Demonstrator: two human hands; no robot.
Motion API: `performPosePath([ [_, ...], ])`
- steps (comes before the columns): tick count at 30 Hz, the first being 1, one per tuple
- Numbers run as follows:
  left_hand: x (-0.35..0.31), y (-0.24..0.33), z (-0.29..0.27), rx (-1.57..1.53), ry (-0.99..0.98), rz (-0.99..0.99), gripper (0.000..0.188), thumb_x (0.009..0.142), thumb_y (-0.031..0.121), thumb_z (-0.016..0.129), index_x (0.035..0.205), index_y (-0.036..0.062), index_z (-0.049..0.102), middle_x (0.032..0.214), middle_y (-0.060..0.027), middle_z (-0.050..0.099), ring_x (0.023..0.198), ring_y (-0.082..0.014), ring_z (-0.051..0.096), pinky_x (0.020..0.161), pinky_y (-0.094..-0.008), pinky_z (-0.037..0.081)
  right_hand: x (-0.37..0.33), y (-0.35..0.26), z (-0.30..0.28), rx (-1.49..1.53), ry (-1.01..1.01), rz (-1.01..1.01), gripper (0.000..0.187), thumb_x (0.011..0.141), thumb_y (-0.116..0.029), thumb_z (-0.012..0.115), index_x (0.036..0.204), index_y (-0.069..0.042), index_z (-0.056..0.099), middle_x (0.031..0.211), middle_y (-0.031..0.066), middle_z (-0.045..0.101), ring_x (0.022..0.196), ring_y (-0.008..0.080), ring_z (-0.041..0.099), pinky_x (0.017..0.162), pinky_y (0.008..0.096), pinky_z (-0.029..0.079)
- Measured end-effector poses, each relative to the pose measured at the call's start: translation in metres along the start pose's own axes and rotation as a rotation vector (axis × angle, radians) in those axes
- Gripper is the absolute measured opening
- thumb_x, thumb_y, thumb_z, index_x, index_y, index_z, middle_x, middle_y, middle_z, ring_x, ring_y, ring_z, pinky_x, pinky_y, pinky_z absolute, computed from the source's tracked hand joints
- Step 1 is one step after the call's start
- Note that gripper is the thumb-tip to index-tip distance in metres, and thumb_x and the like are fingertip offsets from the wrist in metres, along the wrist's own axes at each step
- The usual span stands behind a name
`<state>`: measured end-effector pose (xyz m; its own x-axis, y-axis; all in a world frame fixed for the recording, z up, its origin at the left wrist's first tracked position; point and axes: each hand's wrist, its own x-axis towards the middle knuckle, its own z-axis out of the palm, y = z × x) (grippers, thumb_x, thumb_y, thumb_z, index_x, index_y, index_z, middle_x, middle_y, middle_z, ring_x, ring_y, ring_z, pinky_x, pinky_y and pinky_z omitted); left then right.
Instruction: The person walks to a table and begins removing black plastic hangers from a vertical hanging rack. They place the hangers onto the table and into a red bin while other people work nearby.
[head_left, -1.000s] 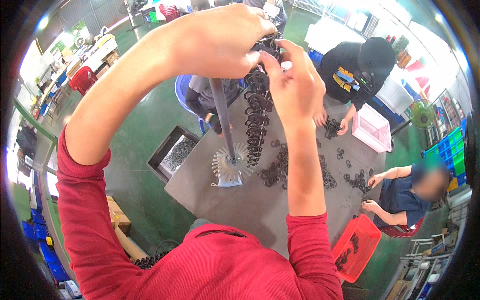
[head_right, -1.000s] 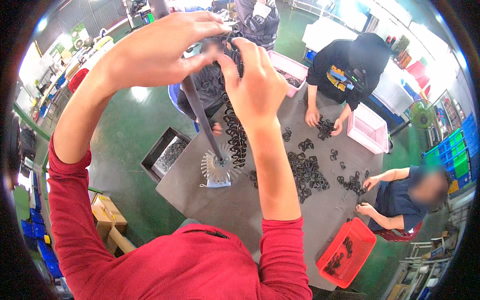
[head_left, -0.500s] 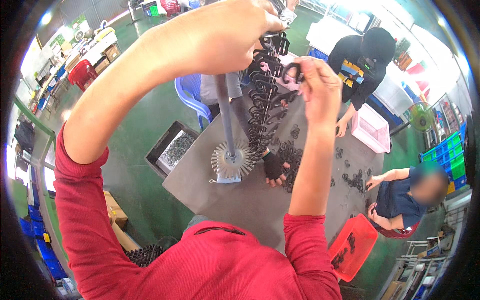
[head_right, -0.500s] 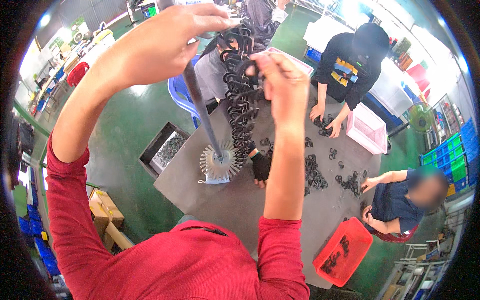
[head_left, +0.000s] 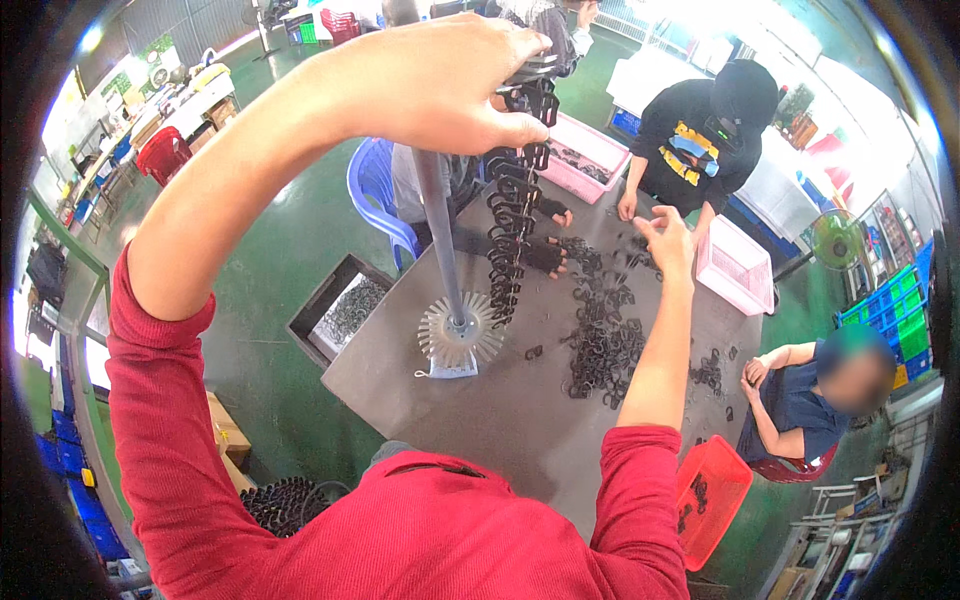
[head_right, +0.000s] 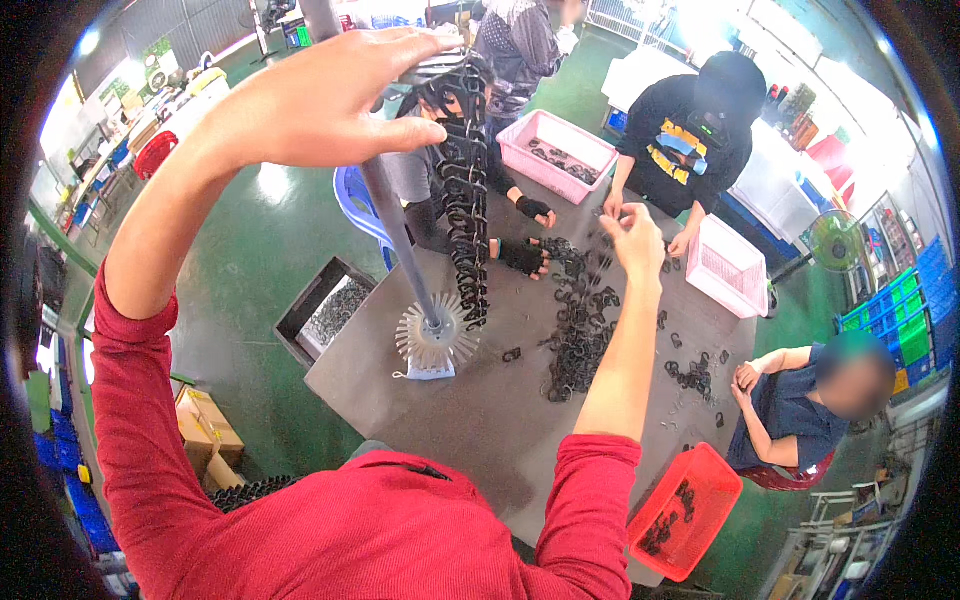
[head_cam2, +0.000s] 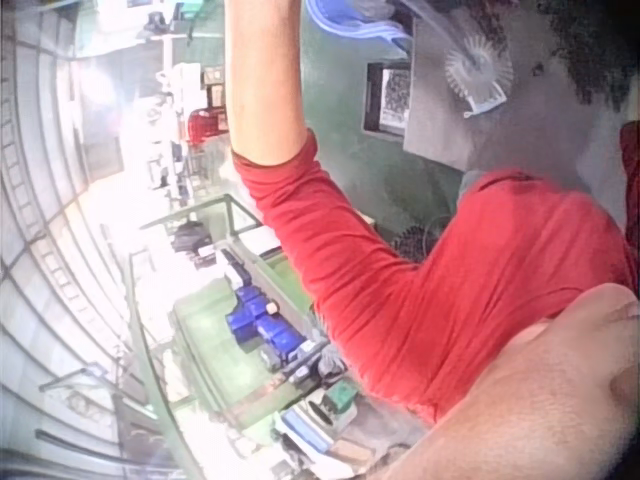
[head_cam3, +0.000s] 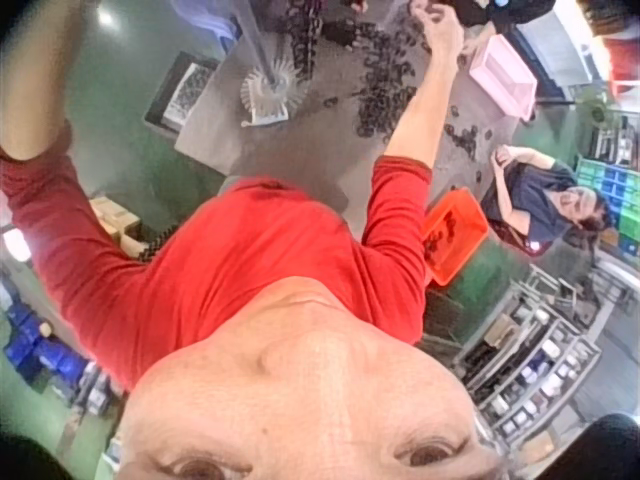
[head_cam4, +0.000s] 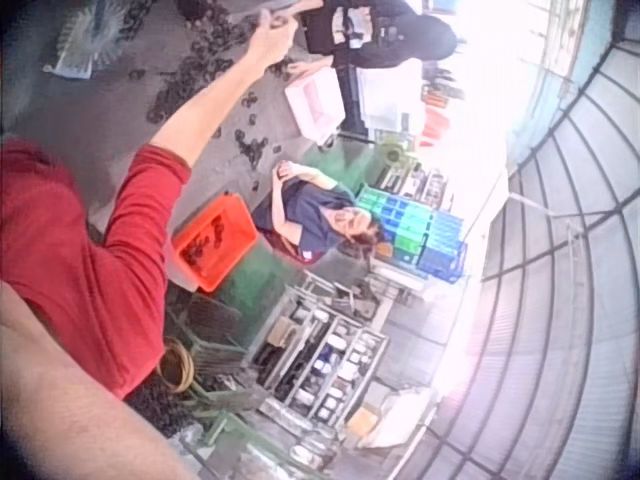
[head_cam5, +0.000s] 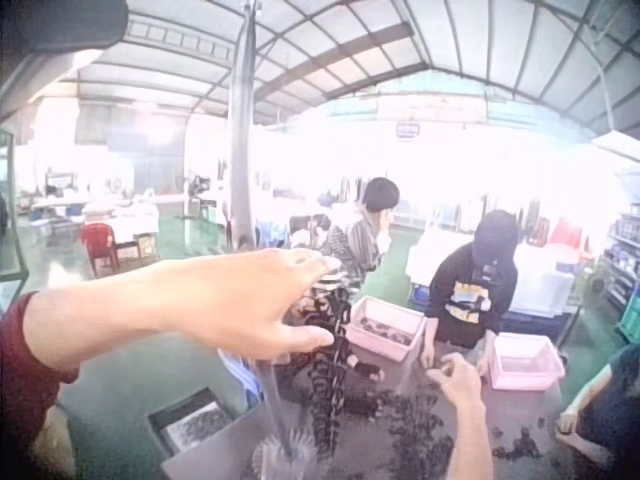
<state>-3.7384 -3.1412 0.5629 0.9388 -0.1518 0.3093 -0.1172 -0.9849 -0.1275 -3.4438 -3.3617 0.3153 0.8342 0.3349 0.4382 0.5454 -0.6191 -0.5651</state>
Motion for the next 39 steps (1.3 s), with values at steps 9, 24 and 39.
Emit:
performPosePath([
  [9, 0.015, 0.001, 0.012, 0.108, 0.038, -0.012, 0.047, 0.08, 0.021, 0.058, 0.116, -0.0081, 0.051, 0.115, -0.0255, 0.054, 0.109, -0.0379, 0.051, 0.096, -0.041, 0.039, -0.032, -0.212, -0.017, 0.369, 0.467, -0.561, 0.02, 0.081, -0.023, 0.066, 0.096, -0.011, 0.062, 0.085, 0.0057, 0.061, 0.073, 0.0218, 0.061, 0.064, 0.0315, 0.048],
  [24, 0.008, 0.035, -0.023, -0.071, -0.133, -0.03, 0.048, 0.071, -0.004, 0.043, 0.117, -0.0117, 0.049, 0.105, -0.0282, 0.056, 0.102, -0.0386, 0.055, 0.091, -0.039, 0.043, -0.028, -0.213, -0.021, 1.248, -0.057, -0.302, 0.012, 0.085, -0.01, 0.064, 0.092, -0.001, 0.069, 0.064, -0.0031, 0.056, 0.046, 0.0011, 0.038, 0.04, 0.0166, 0.026],
  [39, 0.001, -0.009, -0.01, -0.25, -0.148, 0.142, 0.047, 0.082, 0.014, 0.049, 0.121, -0.011, 0.04, 0.101, -0.0275, 0.055, 0.093, -0.0383, 0.056, 0.084, -0.043, 0.045, 0.004, -0.022, -0.001, -0.013, -0.046, 0.054, 0.035, 0.081, -0.033, 0.067, 0.104, -0.008, 0.058, 0.084, 0.0102, 0.065, 0.072, 0.0239, 0.064, 0.066, 0.0349, 0.048],
])
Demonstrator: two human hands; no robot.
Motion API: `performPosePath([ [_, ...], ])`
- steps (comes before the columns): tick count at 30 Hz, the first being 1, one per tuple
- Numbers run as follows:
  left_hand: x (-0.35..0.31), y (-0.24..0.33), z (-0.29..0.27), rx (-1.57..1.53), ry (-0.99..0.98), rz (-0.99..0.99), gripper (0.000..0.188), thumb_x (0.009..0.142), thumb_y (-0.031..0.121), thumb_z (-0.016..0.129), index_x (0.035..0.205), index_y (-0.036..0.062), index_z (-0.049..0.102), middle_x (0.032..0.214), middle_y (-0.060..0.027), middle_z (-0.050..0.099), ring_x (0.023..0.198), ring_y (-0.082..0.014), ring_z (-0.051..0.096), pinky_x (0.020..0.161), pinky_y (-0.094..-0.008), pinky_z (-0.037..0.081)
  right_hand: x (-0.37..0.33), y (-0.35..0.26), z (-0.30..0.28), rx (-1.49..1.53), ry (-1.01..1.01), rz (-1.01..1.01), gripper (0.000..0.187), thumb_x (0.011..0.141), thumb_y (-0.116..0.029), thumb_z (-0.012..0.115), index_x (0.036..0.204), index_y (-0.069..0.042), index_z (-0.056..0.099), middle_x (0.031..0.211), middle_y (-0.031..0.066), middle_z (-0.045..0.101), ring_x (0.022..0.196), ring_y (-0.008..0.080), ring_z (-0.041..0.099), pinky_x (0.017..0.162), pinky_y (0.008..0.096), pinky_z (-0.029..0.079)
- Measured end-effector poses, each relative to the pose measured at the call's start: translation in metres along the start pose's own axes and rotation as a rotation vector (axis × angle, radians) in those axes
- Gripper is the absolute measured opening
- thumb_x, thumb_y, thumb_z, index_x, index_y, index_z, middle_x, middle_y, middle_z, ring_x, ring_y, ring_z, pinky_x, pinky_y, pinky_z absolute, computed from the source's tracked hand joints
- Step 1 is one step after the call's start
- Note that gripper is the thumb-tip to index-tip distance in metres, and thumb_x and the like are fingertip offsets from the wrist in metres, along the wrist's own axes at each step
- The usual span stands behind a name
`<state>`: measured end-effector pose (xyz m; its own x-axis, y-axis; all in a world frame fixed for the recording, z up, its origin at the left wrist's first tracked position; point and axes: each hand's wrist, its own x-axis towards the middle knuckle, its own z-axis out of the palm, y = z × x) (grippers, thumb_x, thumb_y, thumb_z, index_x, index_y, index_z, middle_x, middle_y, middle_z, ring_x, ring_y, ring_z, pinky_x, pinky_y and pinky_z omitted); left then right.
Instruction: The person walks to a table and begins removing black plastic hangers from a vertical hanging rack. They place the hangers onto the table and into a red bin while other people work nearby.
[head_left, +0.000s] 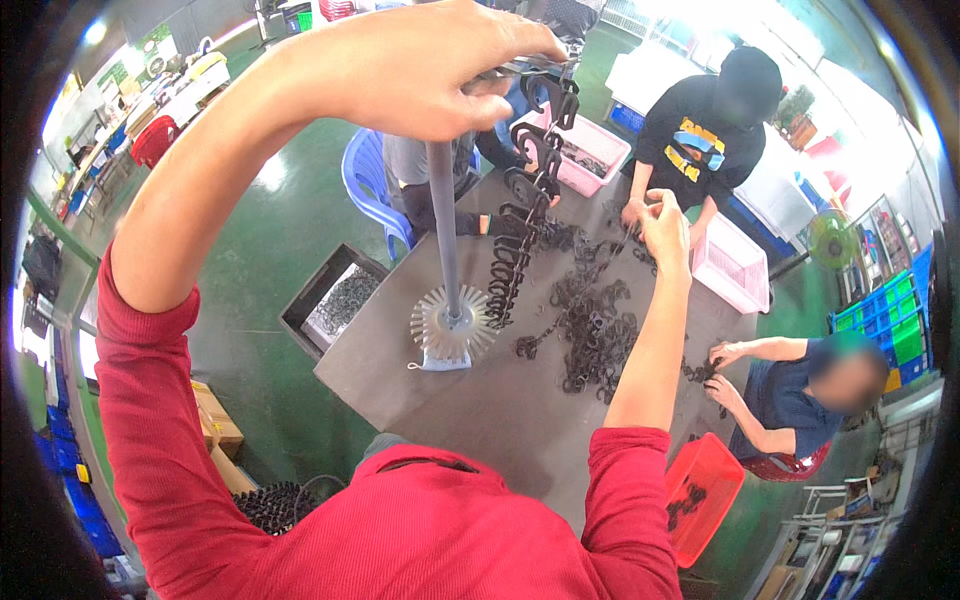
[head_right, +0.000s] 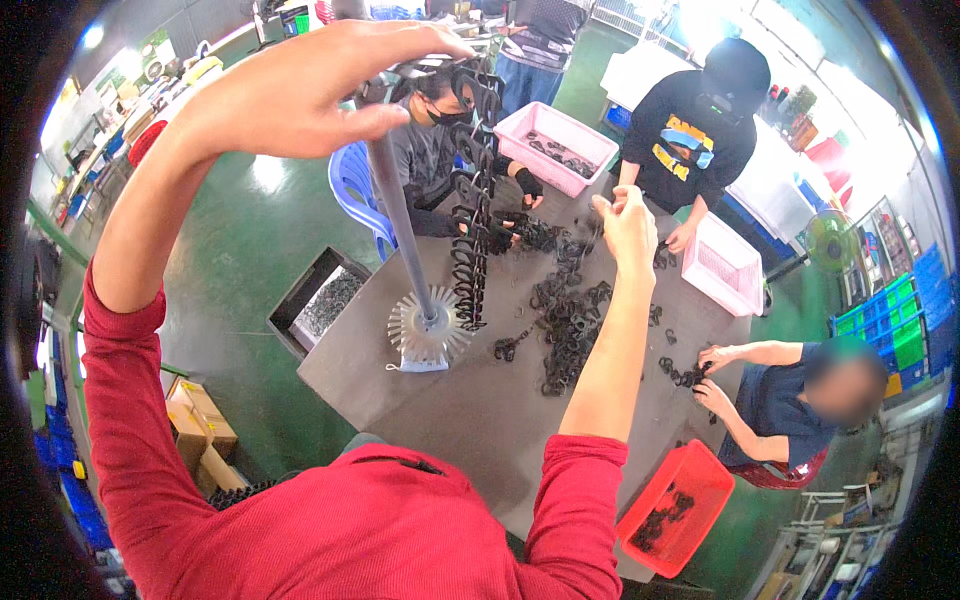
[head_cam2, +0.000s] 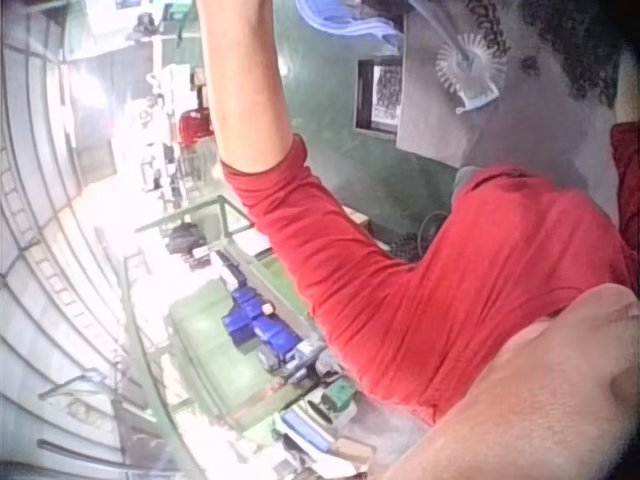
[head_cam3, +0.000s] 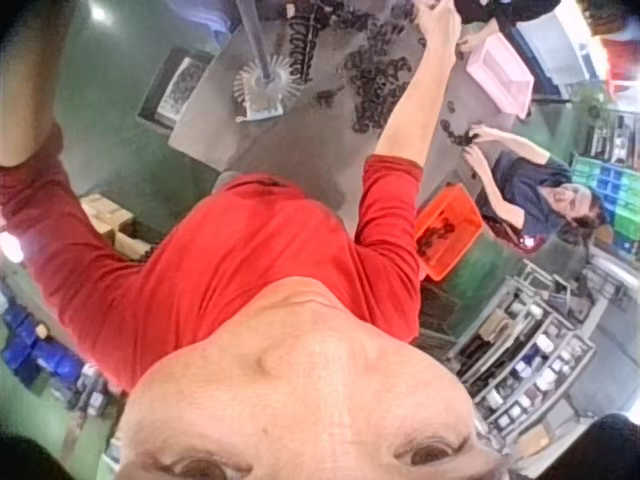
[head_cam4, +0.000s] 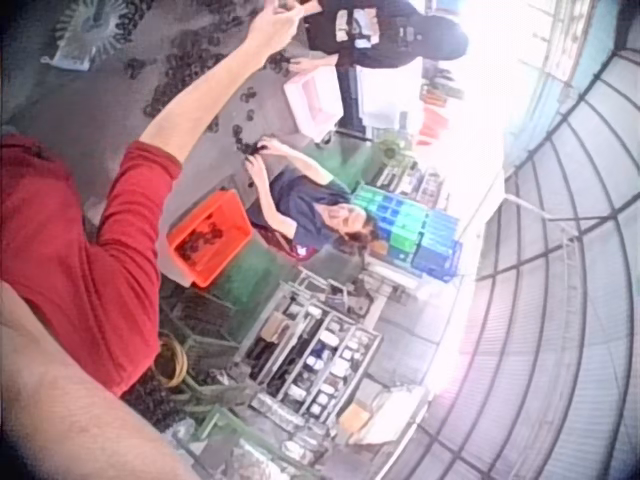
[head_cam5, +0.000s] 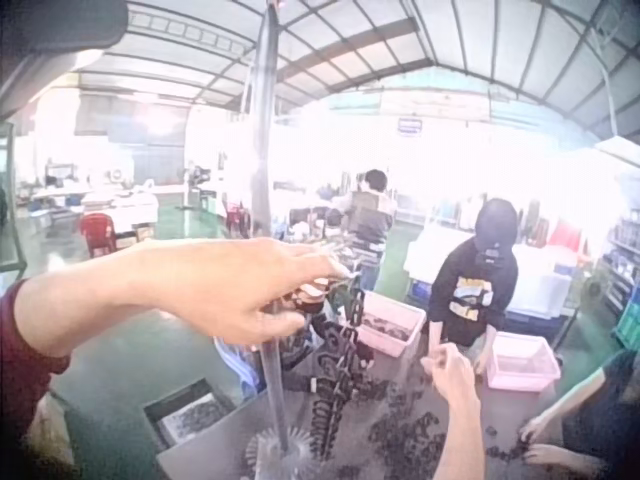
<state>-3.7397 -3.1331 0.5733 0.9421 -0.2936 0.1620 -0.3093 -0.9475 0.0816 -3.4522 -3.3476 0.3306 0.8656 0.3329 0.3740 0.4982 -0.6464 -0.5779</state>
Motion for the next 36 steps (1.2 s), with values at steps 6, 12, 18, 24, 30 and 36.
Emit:
performPosePath([
  [6, -0.001, 0.021, -0.003, 0.14, 0.114, 0.029, 0.044, 0.081, 0.02, 0.052, 0.109, -0.0126, 0.046, 0.096, -0.0292, 0.056, 0.088, -0.0397, 0.057, 0.08, -0.043, 0.046, -0.029, -0.139, -0.026, 0.377, 0.446, -0.48, 0.028, 0.082, -0.023, 0.067, 0.104, -0.006, 0.061, 0.077, 0.0042, 0.062, 0.058, 0.0094, 0.053, 0.056, 0.0243, 0.042],
  [12, 0.025, 0.014, 0.004, 0.183, 0.03, -0.095, 0.029, 0.074, 0.01, 0.052, 0.093, -0.0122, 0.054, 0.09, -0.0273, 0.059, 0.086, -0.0408, 0.059, 0.076, -0.0418, 0.048, -0.053, -0.214, -0.015, 0.325, 0.622, -0.685, 0.016, 0.078, -0.021, 0.068, 0.088, -0.009, 0.063, 0.075, 0.0056, 0.063, 0.063, 0.0246, 0.062, 0.054, 0.0315, 0.047],
  [18, 0.017, 0.01, 0.02, 0.265, 0.252, 0.066, 0.025, 0.07, -0.002, 0.052, 0.092, -0.0122, 0.054, 0.09, -0.0261, 0.059, 0.087, -0.0397, 0.059, 0.075, -0.041, 0.049, -0.058, -0.21, -0.025, 1.137, 0.044, -0.408, 0.011, 0.085, -0.014, 0.064, 0.087, -0.005, 0.068, 0.072, 0.0008, 0.065, 0.056, 0.0093, 0.057, 0.046, 0.0256, 0.041],
  [24, 0.011, 0.016, 0.007, 0.128, 0.091, -0.115, 0.033, 0.074, -0.002, 0.05, 0.104, -0.0129, 0.053, 0.098, -0.0271, 0.058, 0.093, -0.0401, 0.058, 0.083, -0.0405, 0.047, -0.032, -0.13, -0.045, 1.212, -0.058, -0.253, 0.021, 0.088, -0.02, 0.063, 0.093, -0.001, 0.067, 0.07, 0.0013, 0.064, 0.044, 0.0007, 0.034, 0.04, 0.0172, 0.023],
  [30, 0.007, -0.008, 0.015, 0.113, 0.113, -0.003, 0.039, 0.083, 0.006, 0.046, 0.117, -0.0126, 0.046, 0.11, -0.0285, 0.053, 0.106, -0.0369, 0.053, 0.094, -0.0399, 0.041, -0.003, -0.02, -0.042, 0.682, 0.008, 0.0, 0.021, 0.086, -0.024, 0.063, 0.095, -0.005, 0.066, 0.072, 0.0029, 0.065, 0.049, 0.0048, 0.046, 0.046, 0.0185, 0.035],
  [36, 0.006, 0.002, 0.014, 0.056, 0.154, -0.015, 0.047, 0.081, 0.017, 0.05, 0.117, -0.0129, 0.046, 0.106, -0.0307, 0.055, 0.101, -0.0383, 0.055, 0.09, -0.0395, 0.044, -0.014, -0.008, -0.02, -0.159, 0.129, -0.087, 0.05, 0.081, -0.038, 0.064, 0.117, -0.006, 0.055, 0.096, 0.0108, 0.064, 0.089, 0.0247, 0.063, 0.079, 0.0369, 0.046],
])
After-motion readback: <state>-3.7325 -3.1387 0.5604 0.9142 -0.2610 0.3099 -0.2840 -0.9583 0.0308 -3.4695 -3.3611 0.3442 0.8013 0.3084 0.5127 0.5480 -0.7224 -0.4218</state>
